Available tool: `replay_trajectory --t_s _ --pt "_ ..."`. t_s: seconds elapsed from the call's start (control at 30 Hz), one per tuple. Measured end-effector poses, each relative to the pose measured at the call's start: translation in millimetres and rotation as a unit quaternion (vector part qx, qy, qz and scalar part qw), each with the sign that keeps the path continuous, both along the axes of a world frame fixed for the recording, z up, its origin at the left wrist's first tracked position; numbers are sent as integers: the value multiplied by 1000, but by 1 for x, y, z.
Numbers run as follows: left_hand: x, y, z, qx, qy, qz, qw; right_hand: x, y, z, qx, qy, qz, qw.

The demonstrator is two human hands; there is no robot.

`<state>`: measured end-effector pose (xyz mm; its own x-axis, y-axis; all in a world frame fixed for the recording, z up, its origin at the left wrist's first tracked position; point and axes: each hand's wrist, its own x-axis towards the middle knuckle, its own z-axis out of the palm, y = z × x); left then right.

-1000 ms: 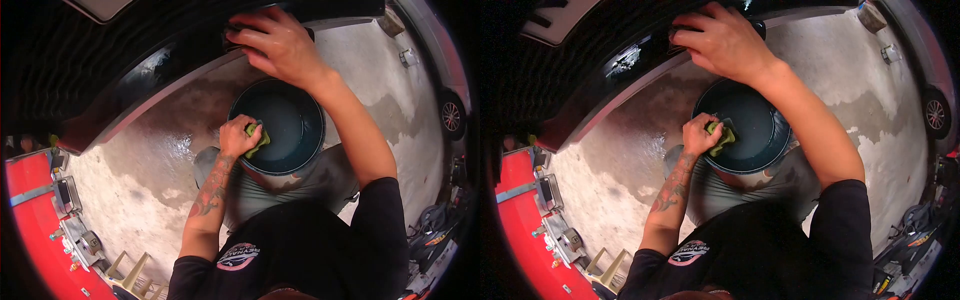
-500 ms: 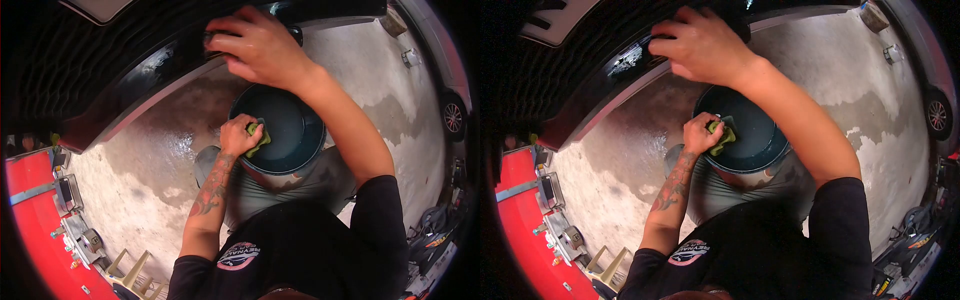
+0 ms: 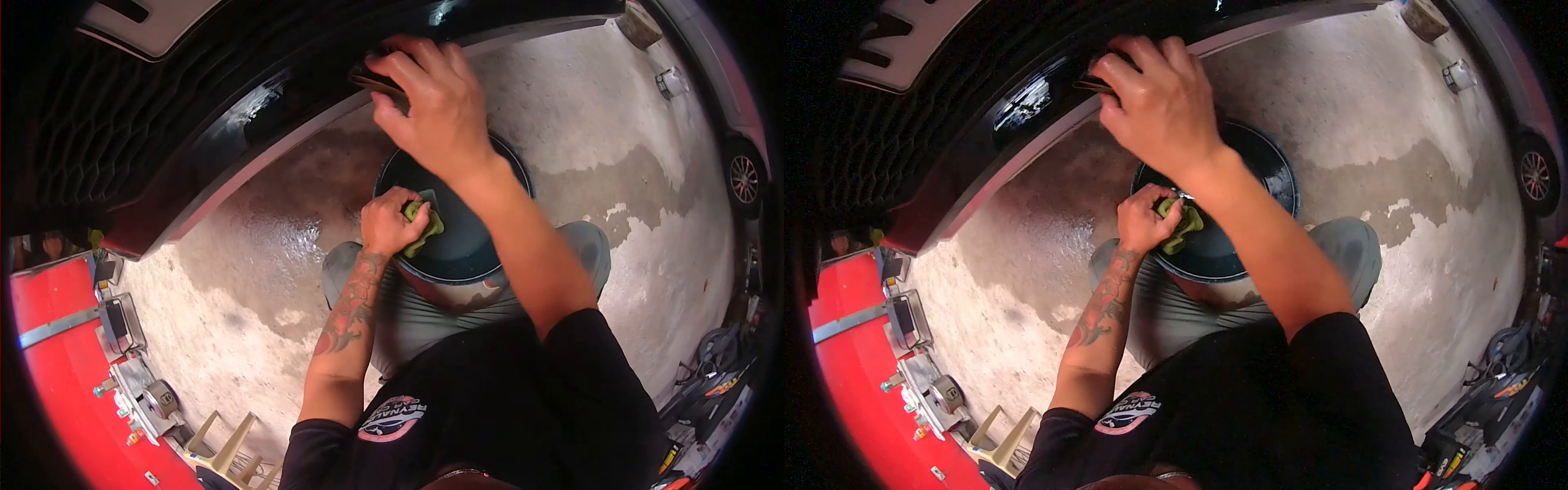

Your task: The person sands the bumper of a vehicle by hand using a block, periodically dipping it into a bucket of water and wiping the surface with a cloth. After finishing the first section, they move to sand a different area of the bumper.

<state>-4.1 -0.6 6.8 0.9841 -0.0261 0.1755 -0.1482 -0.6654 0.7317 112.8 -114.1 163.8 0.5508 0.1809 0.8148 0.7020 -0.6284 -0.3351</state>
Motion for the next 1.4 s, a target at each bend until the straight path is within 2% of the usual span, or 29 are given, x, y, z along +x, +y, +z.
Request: replay_trajectory --t_s 0.07,0.1,0.13,0.17,0.2,0.27,0.3,0.33,0.4,0.43,0.47,0.53,0.6,0.63,0.7,0.77,0.83,0.9,0.93,1.0,1.03,1.1,1.13,1.2,1.23,1.3,1.4 --pt "0 0 0 21 -15 1 1000 -10 14 -2 13 17 -2 1000" --pt "-2 3 -10 -115 48 -14 992 -16 33 -1 5 24 11 1000" --pt "-6 9 -30 -249 110 -30 962 -23 50 1 -4 32 23 999" --pt "-10 16 -51 -377 169 -43 910 -32 65 2 -1 30 43 999" --pt "-9 18 -49 -496 224 -57 837 -38 75 2 1 28 62 998" --pt "-7 17 -48 -245 166 -51 954 -39 72 -1 25 42 61 997" --pt "-5 13 -39 -113 130 -46 984 -37 60 -2 26 49 46 997" --pt "-2 11 -31 20 90 -38 995 -35 49 -3 26 56 33 998" --pt "1 10 -26 146 27 -26 989 -30 39 -4 61 55 -3 997" --pt "1 10 -27 140 7 -26 990 -31 40 -3 69 64 -11 995" --pt "-2 13 -44 24 39 -38 998 -32 42 -3 79 74 -20 994" --pt "-6 15 -71 -185 90 -46 977 -36 61 -2 68 70 23 995" --pt "-9 15 -79 -228 109 -47 967 -42 75 1 52 93 61 992" --pt "-7 15 -65 -151 86 -51 983 -37 73 0 77 74 87 991" --pt "-3 10 -19 46 32 -45 997 -25 59 2 97 59 38 993" --pt "-3 8 7 101 37 -54 993 -11 46 2 120 49 -5 992" --pt "-3 14 -15 130 54 -66 988 -17 53 2 116 63 6 991" --pt "-5 24 -55 27 94 -99 990 -33 67 3 96 81 40 991" --pt "-4 30 -65 -90 126 -124 980 -38 76 0 79 68 62 993" --pt "-7 31 -69 -114 145 -110 977 -37 74 2 79 90 86 989" --pt "-8 19 -27 -22 133 -71 988 -31 72 4 97 83 71 989" --pt "-11 14 -17 37 119 -30 992 -15 68 8 130 69 44 988" --pt "-13 18 -36 4 118 -29 993 -19 71 7 120 79 33 989" --pt "-6 27 -43 -28 110 -82 990 -32 81 9 100 94 10 990" --pt "0 36 -43 -27 103 -137 985 -38 85 7 97 78 46 991" --pt "3 37 -44 -20 105 -160 981 -34 83 7 93 69 57 992" --pt "-4 22 -48 -14 118 -82 989 -27 83 13 109 89 24 990"
